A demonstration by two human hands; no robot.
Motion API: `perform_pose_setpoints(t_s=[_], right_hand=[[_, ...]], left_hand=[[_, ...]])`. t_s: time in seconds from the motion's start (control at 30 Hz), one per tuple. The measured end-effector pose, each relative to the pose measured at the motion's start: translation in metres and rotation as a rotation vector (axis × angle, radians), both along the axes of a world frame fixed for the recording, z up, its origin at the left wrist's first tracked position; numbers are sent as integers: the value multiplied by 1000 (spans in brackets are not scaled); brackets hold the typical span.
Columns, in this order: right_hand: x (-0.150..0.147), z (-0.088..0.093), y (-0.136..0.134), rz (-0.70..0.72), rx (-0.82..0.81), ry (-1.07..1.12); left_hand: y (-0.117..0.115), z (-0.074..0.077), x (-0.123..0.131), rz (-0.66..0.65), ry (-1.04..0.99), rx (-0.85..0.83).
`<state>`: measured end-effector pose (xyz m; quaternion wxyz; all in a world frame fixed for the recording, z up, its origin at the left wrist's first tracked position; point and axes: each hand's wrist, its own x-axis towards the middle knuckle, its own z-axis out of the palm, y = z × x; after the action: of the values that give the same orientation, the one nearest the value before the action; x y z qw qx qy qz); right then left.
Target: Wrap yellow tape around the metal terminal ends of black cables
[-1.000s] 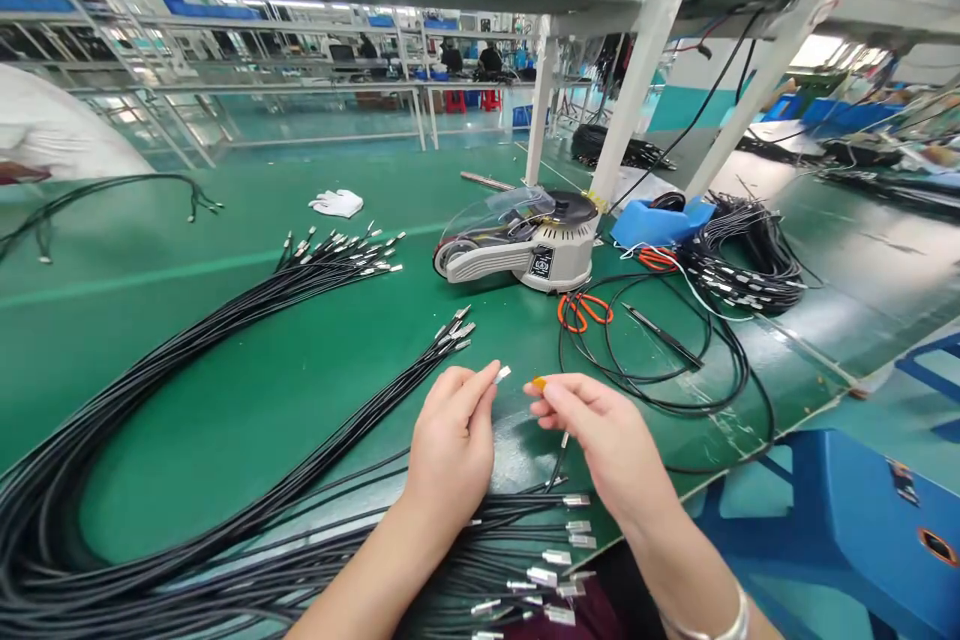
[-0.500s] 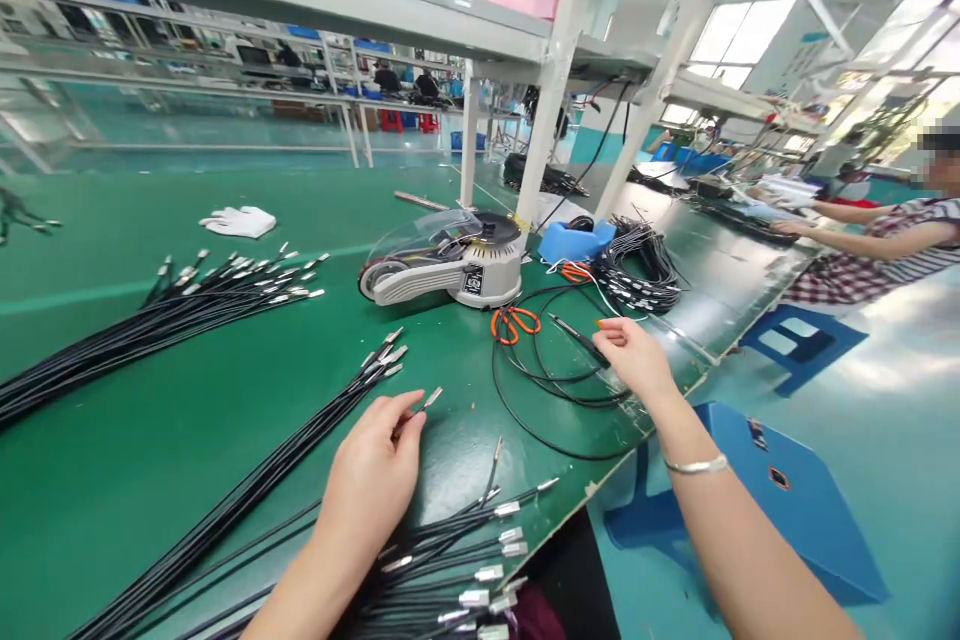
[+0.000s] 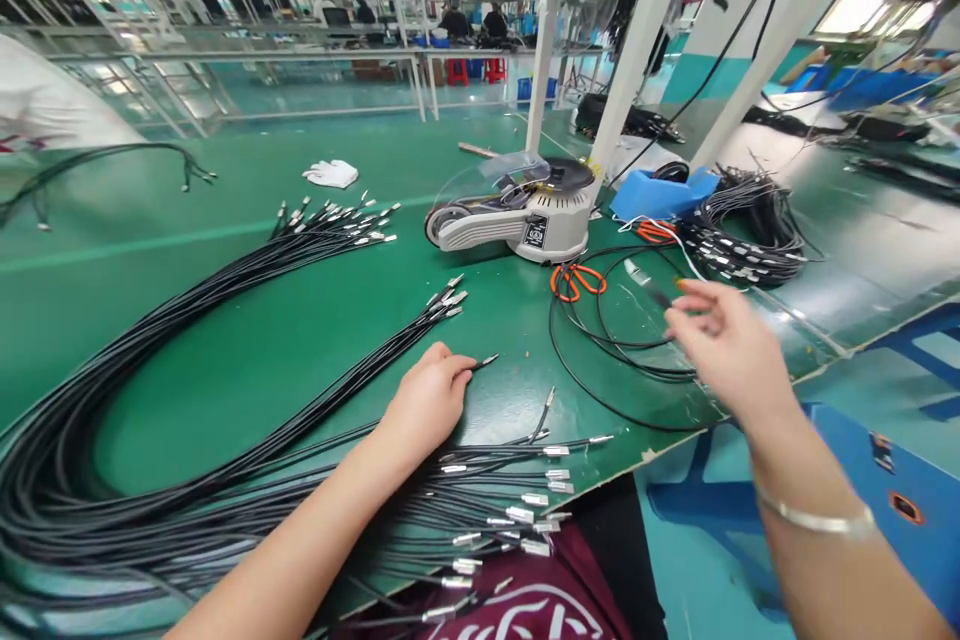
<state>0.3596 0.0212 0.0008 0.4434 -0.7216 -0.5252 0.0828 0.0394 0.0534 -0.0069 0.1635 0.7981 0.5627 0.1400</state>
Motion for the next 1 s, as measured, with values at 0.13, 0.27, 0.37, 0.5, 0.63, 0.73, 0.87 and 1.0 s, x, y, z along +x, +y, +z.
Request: perform_pose_setpoints(t_s=[0.13,0.27,0.37,0.5,0.63,0.73,0.87,1.0], right_hand=[[-96,-19,-57,195,-114,336],[-140,-32,-64,179,-177,356],[-142,-34,-54,193,-175,300],[-141,-33,-43,199,-173,302],[-141,-30,-39,214,-192,337],[-140,-32,-38,221,-207,349],[-141,-36,-38,168,-174,328],[-143,-38,-38,165,-157,260]], left_hand=[[-8,-2,1,63,20,0],[-10,-3,0,90,-20,-32],[-8,-2,0,101,-65,-79],[-6,0,1,126,-80,-119],[-5,0,2,132,-64,-92],[-4,0,2,131,-75,-114],[-3,2,2,152,-90,-173],[-2,4,3,162,-91,-185]])
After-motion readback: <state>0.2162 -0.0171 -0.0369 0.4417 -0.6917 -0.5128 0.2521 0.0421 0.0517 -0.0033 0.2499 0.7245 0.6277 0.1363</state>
